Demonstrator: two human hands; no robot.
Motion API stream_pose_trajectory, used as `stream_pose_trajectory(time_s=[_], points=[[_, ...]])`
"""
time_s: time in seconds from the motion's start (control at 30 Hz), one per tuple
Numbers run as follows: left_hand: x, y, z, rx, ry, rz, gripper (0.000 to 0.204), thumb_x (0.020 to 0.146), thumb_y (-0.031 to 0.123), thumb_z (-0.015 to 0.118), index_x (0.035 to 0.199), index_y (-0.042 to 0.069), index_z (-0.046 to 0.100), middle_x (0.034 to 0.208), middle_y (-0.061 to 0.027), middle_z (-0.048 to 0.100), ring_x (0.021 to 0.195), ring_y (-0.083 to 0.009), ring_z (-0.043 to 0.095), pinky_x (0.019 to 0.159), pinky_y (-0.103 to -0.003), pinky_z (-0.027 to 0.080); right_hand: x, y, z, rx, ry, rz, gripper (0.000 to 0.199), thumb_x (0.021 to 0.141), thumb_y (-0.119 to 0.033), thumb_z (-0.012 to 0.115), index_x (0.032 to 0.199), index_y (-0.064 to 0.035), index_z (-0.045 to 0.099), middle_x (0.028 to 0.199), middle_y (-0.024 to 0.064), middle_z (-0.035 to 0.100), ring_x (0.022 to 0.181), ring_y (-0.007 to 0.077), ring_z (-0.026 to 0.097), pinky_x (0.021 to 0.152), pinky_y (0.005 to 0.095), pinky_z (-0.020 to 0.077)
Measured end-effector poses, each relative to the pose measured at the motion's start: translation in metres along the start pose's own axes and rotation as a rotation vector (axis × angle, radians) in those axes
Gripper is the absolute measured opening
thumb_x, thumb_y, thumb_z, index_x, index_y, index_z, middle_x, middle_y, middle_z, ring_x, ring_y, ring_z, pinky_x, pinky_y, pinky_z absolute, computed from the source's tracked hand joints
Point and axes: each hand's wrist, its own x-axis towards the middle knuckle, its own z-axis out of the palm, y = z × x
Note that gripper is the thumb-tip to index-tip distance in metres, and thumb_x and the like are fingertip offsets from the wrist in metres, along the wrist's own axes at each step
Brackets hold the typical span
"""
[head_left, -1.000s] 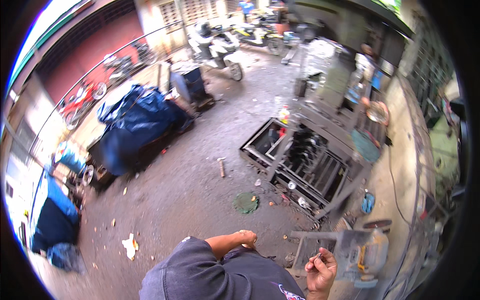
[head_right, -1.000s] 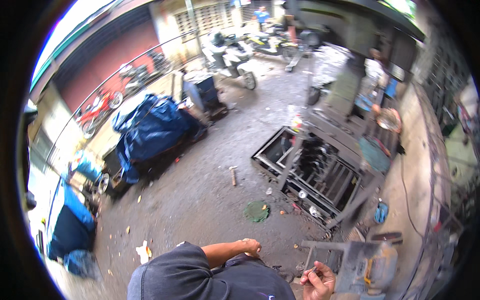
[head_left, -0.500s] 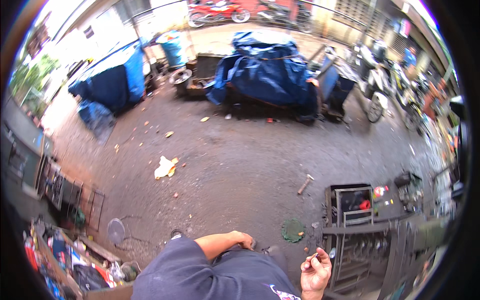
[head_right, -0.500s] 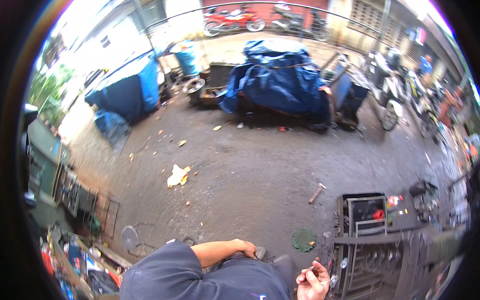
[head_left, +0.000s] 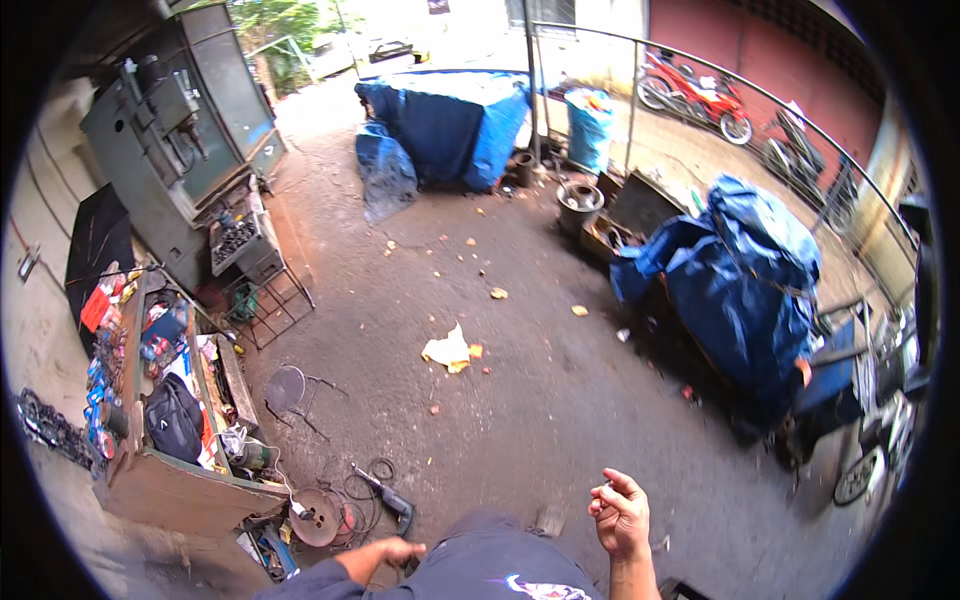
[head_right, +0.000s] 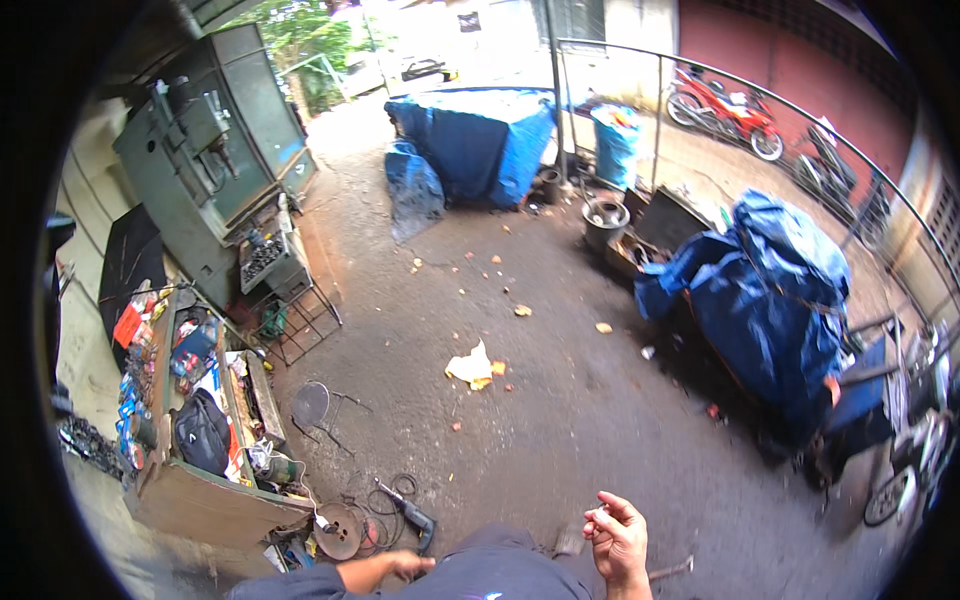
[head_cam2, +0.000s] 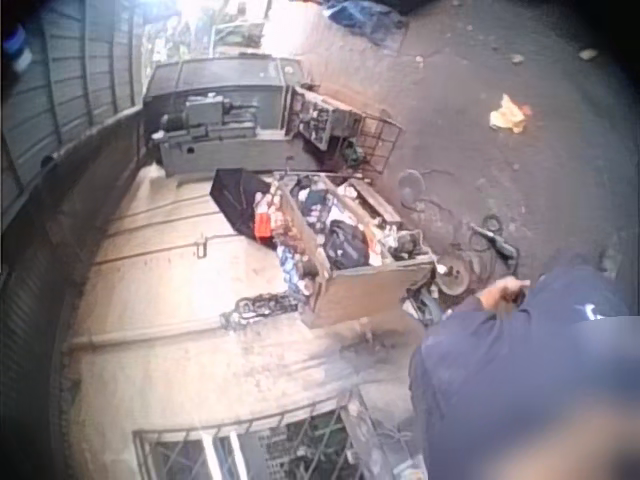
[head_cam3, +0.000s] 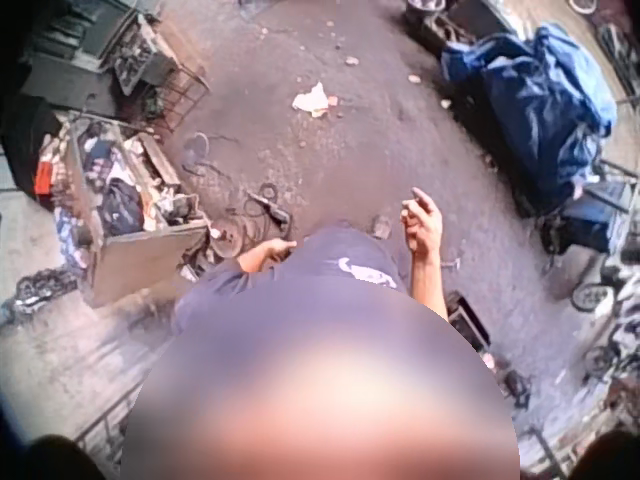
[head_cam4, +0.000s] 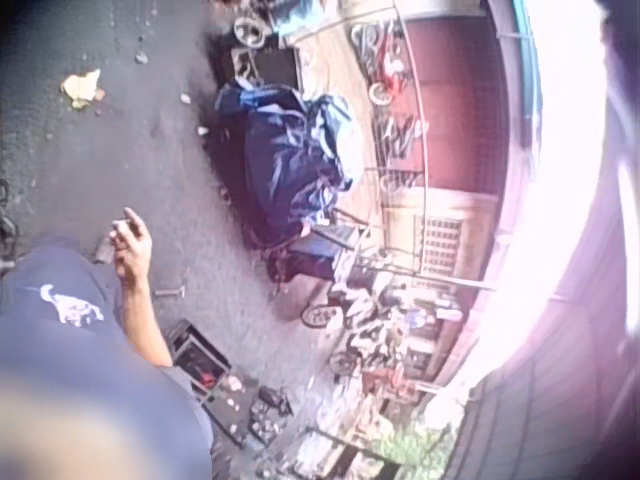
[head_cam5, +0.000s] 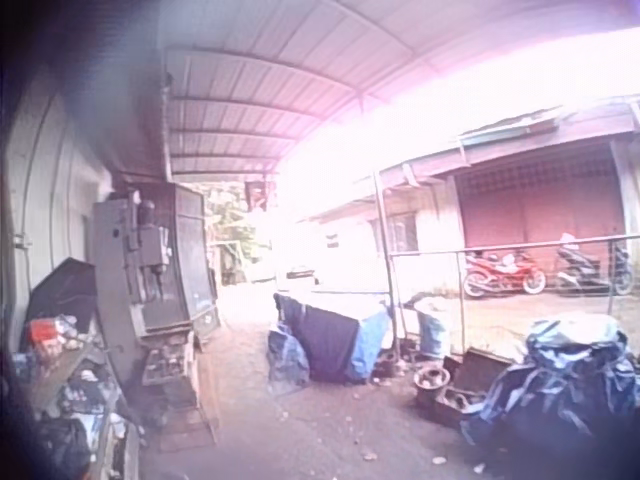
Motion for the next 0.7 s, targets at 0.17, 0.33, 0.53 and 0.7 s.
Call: stream_pose_trajectory(time_s=[0.17,0.33,0.53,0.7], points=[[-0.006,0.028,0.044,-0.426,0.113,0.008,0.083,0.085,0.075,0.055,0.104,-0.004,0.071,0.089,-0.0155,0.069,0.074,-0.0279,0.066,0.066,-0.044,0.055,0.143,-0.036,0.068,-0.124,-0.236,0.164,0.031,0.084,0.007,0.068,0.114,0.0046,0.065,0.084,0.0143,0.069,0.073,0.0231,0.069,0.063,0.0333,0.0563],[0.024,0.112,-0.027,-0.592,0.143,0.032,0.08,0.086,0.073,0.055,0.104,-0.003,0.071,0.089,-0.0161,0.07,0.077,-0.0276,0.066,0.068,-0.043,0.055,0.278,-0.006,0.157,-0.161,-0.451,0.349,0.031,0.084,0.008,0.068,0.115,0.0043,0.065,0.084,0.0128,0.069,0.08,0.0235,0.07,0.065,0.0336,0.0579],[0.098,0.227,-0.215,-0.434,0.101,0.114,0.076,0.088,0.071,0.055,0.103,-0.002,0.072,0.089,-0.0167,0.07,0.08,-0.0273,0.067,0.07,-0.043,0.055,0.412,0.052,0.266,-0.229,-0.359,0.528,0.027,0.085,0.006,0.067,0.112,0.0021,0.066,0.084,0.01,0.067,0.084,0.0243,0.07,0.067,0.0344,0.057],[0.087,0.37,-0.456,0.054,0.264,0.414,0.063,0.092,0.063,0.055,0.106,0.004,0.073,0.106,-0.0191,0.07,0.102,-0.0275,0.067,0.087,-0.041,0.052,0.523,0.058,0.346,-0.362,-0.366,0.502,0.026,0.085,0.006,0.067,0.111,0.0018,0.066,0.086,0.0114,0.067,0.083,0.0252,0.069,0.067,0.0375,0.057]])
